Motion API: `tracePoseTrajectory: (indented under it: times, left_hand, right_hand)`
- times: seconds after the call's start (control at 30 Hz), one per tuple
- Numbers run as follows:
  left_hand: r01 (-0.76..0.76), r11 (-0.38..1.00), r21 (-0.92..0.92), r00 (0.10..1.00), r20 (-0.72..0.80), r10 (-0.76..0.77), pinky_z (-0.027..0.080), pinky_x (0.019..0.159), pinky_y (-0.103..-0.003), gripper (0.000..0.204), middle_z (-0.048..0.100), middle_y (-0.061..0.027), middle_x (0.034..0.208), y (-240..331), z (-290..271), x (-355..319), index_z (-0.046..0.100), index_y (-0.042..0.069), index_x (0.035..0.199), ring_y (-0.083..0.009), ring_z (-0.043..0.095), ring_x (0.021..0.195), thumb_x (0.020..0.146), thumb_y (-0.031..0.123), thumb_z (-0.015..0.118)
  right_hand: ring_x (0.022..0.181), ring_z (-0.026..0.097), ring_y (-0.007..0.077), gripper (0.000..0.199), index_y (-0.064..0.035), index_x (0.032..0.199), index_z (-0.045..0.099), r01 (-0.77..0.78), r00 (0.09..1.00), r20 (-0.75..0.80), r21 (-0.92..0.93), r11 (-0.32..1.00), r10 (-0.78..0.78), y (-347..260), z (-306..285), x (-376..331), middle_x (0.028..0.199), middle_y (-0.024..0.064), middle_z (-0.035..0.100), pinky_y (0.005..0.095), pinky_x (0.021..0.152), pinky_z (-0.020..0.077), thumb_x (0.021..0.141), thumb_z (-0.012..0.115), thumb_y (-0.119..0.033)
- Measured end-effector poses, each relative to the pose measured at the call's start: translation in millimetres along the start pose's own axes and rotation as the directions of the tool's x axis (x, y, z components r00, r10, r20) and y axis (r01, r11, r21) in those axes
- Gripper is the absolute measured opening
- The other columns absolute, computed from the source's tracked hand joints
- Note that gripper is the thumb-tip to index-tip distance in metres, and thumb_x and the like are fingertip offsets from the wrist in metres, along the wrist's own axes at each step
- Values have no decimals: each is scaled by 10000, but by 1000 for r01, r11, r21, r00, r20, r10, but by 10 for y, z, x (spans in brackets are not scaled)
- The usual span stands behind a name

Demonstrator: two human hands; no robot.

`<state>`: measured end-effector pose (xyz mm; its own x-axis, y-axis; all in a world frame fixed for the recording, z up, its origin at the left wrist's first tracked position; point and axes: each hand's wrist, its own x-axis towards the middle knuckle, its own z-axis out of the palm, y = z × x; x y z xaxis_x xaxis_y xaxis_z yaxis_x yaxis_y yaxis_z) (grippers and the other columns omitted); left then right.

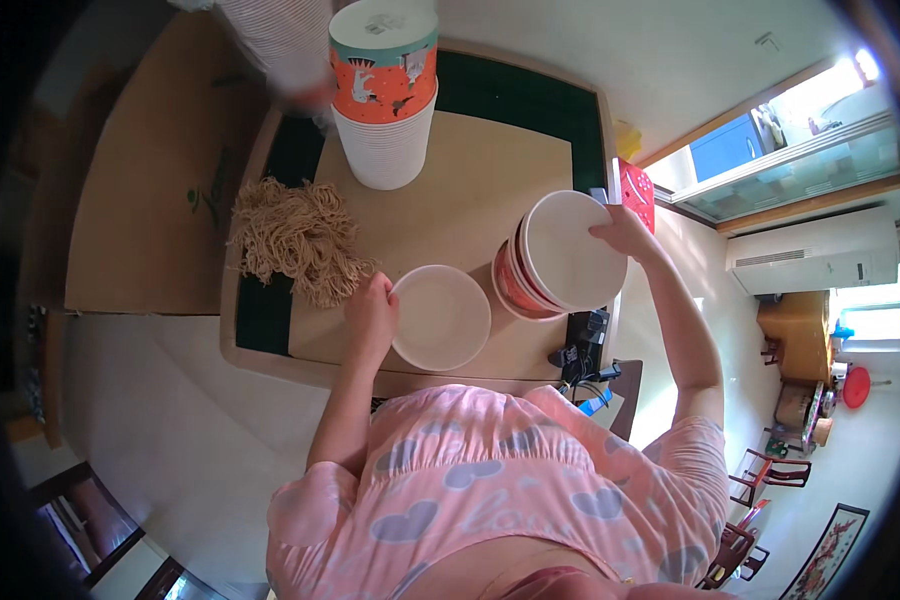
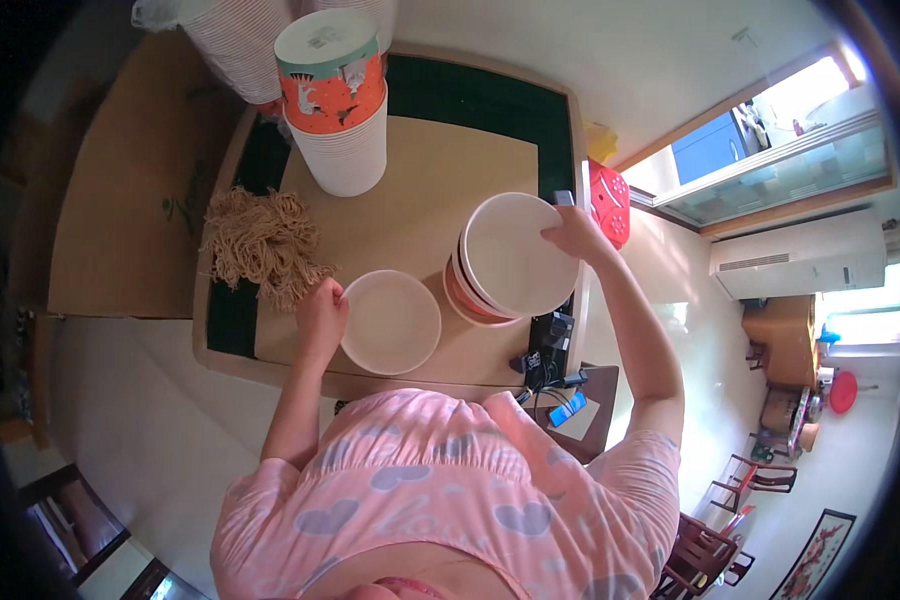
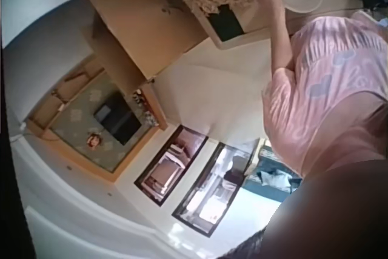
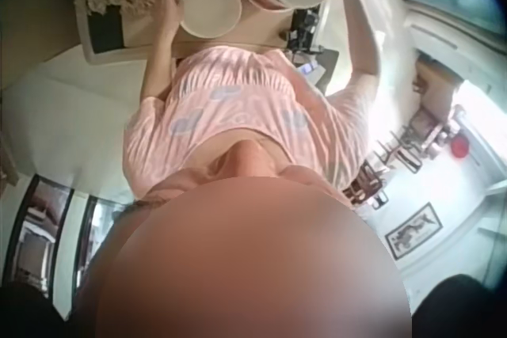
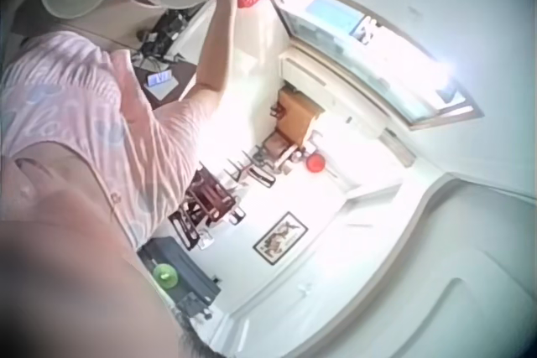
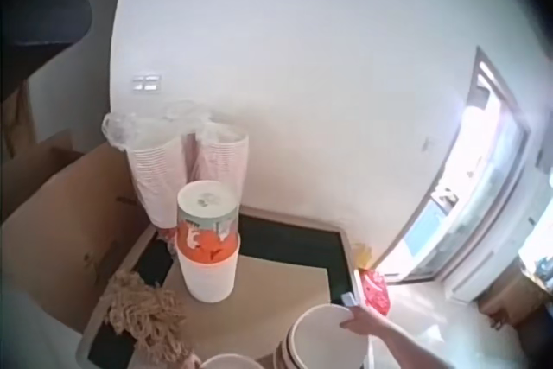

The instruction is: Applying rubber bands to the rims of paper buckets and organizing them.

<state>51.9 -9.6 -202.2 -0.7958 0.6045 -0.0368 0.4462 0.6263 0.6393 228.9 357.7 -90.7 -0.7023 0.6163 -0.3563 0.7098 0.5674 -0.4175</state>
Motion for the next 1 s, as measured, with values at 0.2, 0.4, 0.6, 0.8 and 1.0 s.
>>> tracePoseTrajectory:
  times: [0.2, 0.4, 0.6, 0.8, 1.0]
  left_hand:
    - [50, 997, -64, 991, 127, -42, 482, 661, -420, 135, 624, -114, 770, 113, -127, -26, 551, 43, 818, -301, 619, 749, 733, 68, 653]
    - [-15, 972, -236, 986, 161, 54, 479, 613, -378, 146, 617, -106, 738, 241, -331, -105, 537, 36, 819, -267, 616, 655, 741, 74, 654]
    - [58, 908, -415, 971, 234, 45, 475, 571, -318, 164, 615, -94, 722, 299, -513, -70, 516, 14, 842, -192, 604, 615, 764, 78, 646]
    - [-21, 913, -407, 979, 177, 101, 469, 590, -325, 156, 590, -101, 736, 357, -424, -91, 510, 19, 835, -202, 584, 636, 768, 78, 638]
    - [-47, 955, -293, 987, 132, 89, 465, 613, -357, 146, 559, -114, 765, 343, -372, -103, 490, 23, 820, -248, 575, 676, 767, 70, 617]
  right_hand:
    - [821, 664, 237, 335, -31, 1064, 659, -43, 998, 42, 101, 994, 39, -100, -454, -175, 921, 143, 677, 354, 759, 531, 754, 678, -156]
    - [915, 617, 207, 421, -8, 1188, 559, 100, 990, -121, 310, 945, -65, -363, -825, -306, 1009, 107, 642, 329, 852, 497, 798, 645, -139]
    - [883, 624, 178, 377, 5, 1150, 579, 225, 965, -215, 375, 899, -152, -508, -753, 71, 962, 106, 651, 307, 798, 500, 807, 629, -145]
    - [880, 640, 329, 337, -61, 1042, 631, 91, 931, -358, 35, 995, -73, -876, -205, 540, 944, 167, 662, 407, 784, 504, 777, 629, -269]
    - [920, 623, 339, 308, -62, 998, 636, 141, 929, -355, 73, 987, -106, -1014, -55, 848, 955, 171, 655, 414, 808, 497, 770, 622, -269]
